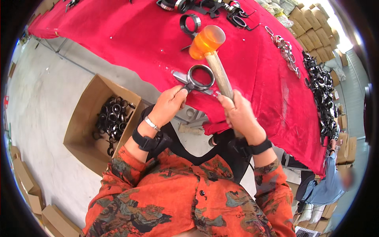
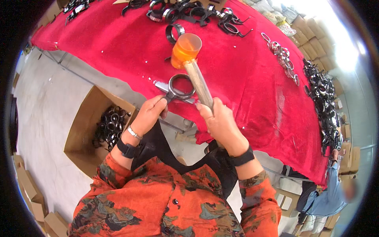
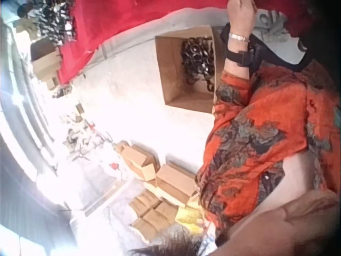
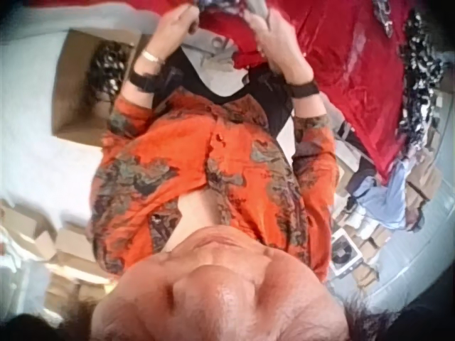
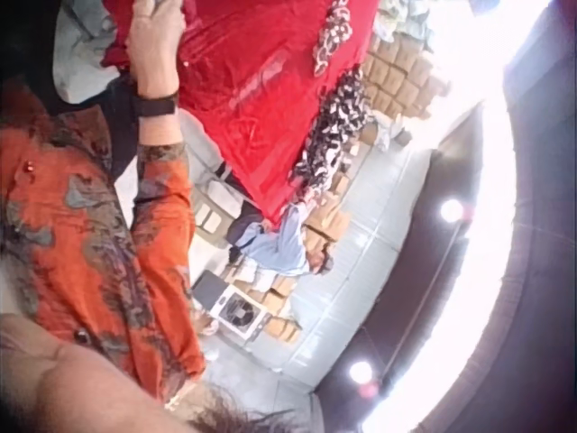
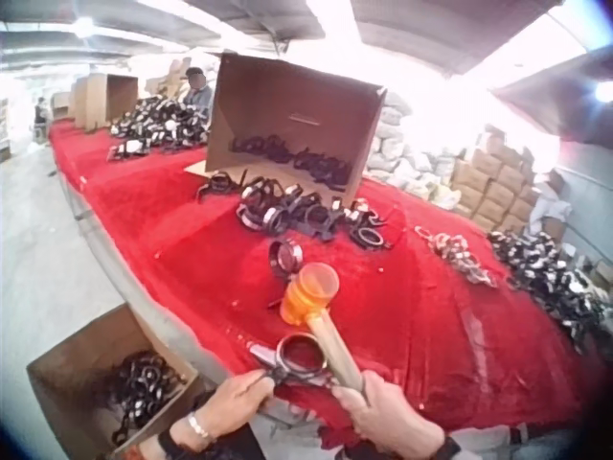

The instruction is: Use a rubber mallet to secure metal rings onto plastic fittings on a workbench.

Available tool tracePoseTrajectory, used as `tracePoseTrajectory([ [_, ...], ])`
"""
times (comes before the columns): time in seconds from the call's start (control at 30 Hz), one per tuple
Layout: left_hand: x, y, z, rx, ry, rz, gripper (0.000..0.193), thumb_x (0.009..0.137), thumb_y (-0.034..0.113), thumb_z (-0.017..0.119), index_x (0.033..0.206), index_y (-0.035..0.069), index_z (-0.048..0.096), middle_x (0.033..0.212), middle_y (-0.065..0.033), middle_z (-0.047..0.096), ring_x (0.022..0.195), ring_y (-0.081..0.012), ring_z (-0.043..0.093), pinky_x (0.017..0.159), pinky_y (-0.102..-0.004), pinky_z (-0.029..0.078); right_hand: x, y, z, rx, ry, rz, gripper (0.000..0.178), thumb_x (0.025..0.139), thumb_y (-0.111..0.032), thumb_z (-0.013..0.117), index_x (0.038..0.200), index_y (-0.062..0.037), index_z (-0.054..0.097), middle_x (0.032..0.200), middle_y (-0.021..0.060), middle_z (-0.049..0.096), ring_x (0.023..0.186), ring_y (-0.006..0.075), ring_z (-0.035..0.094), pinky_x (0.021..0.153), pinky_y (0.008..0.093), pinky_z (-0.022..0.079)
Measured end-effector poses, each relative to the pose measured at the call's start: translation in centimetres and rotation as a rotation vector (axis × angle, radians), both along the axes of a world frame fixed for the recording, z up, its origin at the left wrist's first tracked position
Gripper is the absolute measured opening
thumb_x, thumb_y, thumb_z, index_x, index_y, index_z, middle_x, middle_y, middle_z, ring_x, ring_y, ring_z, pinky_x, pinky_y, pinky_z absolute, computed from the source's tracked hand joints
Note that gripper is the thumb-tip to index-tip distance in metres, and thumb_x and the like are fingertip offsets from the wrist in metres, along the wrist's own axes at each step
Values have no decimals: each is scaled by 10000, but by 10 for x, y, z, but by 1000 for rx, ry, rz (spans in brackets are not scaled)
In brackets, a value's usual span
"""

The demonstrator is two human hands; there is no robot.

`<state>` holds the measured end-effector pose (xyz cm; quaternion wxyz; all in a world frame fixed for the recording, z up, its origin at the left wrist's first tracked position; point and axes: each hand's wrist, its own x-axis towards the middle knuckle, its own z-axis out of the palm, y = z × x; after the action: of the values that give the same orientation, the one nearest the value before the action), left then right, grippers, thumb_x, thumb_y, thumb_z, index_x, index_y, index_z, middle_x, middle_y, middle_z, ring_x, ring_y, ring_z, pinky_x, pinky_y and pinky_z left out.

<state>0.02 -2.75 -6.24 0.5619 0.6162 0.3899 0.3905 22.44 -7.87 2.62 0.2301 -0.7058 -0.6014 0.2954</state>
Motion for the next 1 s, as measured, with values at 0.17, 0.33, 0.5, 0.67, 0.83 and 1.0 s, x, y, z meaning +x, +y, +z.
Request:
tracePoseTrajectory([
  [0.17, -1, -4, -7, -48, -28, 53, 341, 990, 299, 454, 785, 36, 525, 674, -16, 529, 639, -112, 505, 617, -268, 422, -13, -5, 43, -6, 206, -61, 287, 912, -261, 614, 818, -26, 478, 583, 28, 470, 456, 82, 444, 419, 269, 362],
  [0.33, 0, -4, -5, -16, -4, 27, 340, 987, 299, 460, 783, 35, 524, 670, -20, 528, 645, -116, 514, 622, -271, 429, -6, -12, 19, 273, -19, 140, 309, 903, -260, 619, 859, 9, 475, 621, 187, 539, 547, 335, 556, 497, 395, 431],
  [0.5, -2, -5, -1, -38, 20, 53, 336, 982, 287, 461, 779, 27, 525, 670, -25, 535, 646, -119, 522, 627, -274, 436, 1, 5, 29, 117, -70, 177, 327, 897, -270, 625, 843, 15, 473, 663, 268, 536, 645, 452, 556, 540, 431, 434],
  [0.67, 0, -7, 2, -26, -4, 63, 333, 981, 273, 462, 779, 18, 532, 676, -30, 543, 645, -124, 530, 631, -276, 441, -14, -25, 29, 264, 197, 77, 304, 892, -219, 650, 838, 4, 450, 641, 218, 502, 565, 399, 492, 526, 379, 437],
  [0.83, -2, -3, 0, -70, 0, 53, 315, 986, 256, 454, 800, 18, 545, 691, -33, 551, 662, -125, 537, 644, -278, 445, 6, -7, 21, 90, 86, 128, 354, 900, -289, 632, 816, 23, 488, 635, 236, 483, 560, 403, 495, 525, 428, 412],
  [1.0, 3, -8, -2, -35, -57, 100, 324, 981, 269, 463, 788, 19, 535, 678, -30, 547, 638, -120, 528, 621, -275, 439, 12, -26, 28, 42, 463, -105, 289, 936, -291, 580, 834, -36, 490, 579, 23, 480, 447, 98, 468, 407, 267, 382],
])
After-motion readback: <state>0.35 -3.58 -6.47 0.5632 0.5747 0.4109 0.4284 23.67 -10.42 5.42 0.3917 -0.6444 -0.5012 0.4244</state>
